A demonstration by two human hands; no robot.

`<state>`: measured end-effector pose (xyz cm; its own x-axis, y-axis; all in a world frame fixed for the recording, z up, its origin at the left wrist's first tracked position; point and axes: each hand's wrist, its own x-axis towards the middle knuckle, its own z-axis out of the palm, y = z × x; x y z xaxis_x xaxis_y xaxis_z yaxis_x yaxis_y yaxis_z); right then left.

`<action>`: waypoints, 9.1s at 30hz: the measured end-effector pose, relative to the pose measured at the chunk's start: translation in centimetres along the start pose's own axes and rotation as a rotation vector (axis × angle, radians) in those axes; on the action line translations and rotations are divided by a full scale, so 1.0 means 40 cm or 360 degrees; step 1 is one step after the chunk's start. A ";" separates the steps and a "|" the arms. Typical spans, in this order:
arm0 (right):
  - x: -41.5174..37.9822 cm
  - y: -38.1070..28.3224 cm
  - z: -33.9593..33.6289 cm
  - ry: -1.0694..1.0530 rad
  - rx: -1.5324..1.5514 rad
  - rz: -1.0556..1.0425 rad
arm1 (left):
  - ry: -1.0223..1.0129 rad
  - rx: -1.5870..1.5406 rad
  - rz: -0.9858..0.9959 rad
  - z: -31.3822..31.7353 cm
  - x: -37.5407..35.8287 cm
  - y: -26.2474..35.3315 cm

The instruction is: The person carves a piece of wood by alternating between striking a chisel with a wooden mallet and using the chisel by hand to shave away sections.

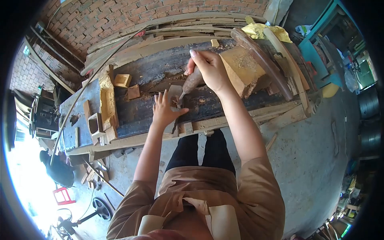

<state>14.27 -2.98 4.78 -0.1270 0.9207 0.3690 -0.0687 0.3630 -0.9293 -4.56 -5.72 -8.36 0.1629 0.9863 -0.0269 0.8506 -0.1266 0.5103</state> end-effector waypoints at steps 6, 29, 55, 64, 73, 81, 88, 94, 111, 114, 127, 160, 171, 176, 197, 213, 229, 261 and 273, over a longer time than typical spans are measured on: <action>-0.026 -0.017 0.023 0.0121 0.0068 0.0141 | 0.0078 0.0174 -0.0133 0.077 -0.021 -0.034; -0.272 0.144 -0.087 0.0968 0.0733 -0.0027 | 0.0046 0.0179 -0.0257 0.065 -0.019 -0.025; 0.152 0.052 0.027 0.0165 0.0234 0.0205 | 0.0044 0.0153 -0.0212 0.064 -0.021 -0.025; 0.138 0.094 -0.011 0.0961 0.0304 0.0247 | 0.0027 0.0086 -0.0204 0.068 -0.022 -0.031; 0.002 0.062 -0.055 0.0618 0.0685 0.0106 | 0.0069 0.0068 -0.0241 0.064 -0.022 -0.029; -0.040 0.036 -0.026 0.0813 0.0636 0.0061 | 0.0039 0.0096 -0.0232 0.063 -0.022 -0.026; -0.039 0.025 -0.012 0.0822 0.0612 0.0063 | 0.0093 0.0080 -0.0191 0.071 -0.021 -0.032; -0.040 0.032 0.009 0.0866 0.0399 -0.0072 | 0.0081 0.0074 -0.0206 0.072 -0.021 -0.033; -0.039 0.012 0.136 0.0627 -0.0315 -0.0232 | 0.0293 -0.0545 0.0362 -0.030 -0.004 0.041; -0.030 -0.008 0.153 0.0609 -0.0499 -0.0299 | 0.0351 -0.0886 0.0993 -0.106 0.037 0.112; 0.028 -0.026 -0.257 0.0834 -0.2741 0.0298 | 0.0542 -0.1282 0.0692 -0.129 0.105 0.202; -0.381 -0.136 -0.122 0.1015 -0.0421 0.0046 | 0.0347 -0.0939 0.0825 -0.064 0.088 0.226; -0.405 -0.132 -0.146 0.1037 -0.0592 0.0244 | 0.0392 -0.0838 0.0998 -0.035 0.068 0.245; -0.283 -0.135 -0.246 0.1192 -0.1089 0.0328 | 0.0432 -0.0774 0.1170 -0.015 0.038 0.242; -0.151 -0.059 -0.130 -0.0192 -0.0996 0.0076 | -0.0010 -0.1123 0.0875 -0.106 -0.005 0.206; -0.120 0.063 0.114 0.0559 0.0198 -0.0052 | 0.0045 0.0043 -0.0110 0.042 -0.094 -0.079; -0.228 0.012 -0.010 0.1416 0.0858 -0.0323 | -0.0241 -0.3322 -0.0687 -0.024 0.045 -0.139; -0.129 0.133 0.020 0.0630 0.0608 -0.0691 | 0.0646 -0.0176 0.0405 0.084 -0.097 -0.116; -0.018 0.062 0.062 0.0508 0.0218 -0.0283 | 0.0473 -0.0172 0.0461 0.070 -0.087 -0.126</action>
<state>11.73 -3.11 2.25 0.2115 0.8512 0.4803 -0.1962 0.5184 -0.8323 -7.99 -8.80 -13.26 0.2226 0.9013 0.3716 0.7310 -0.4065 0.5481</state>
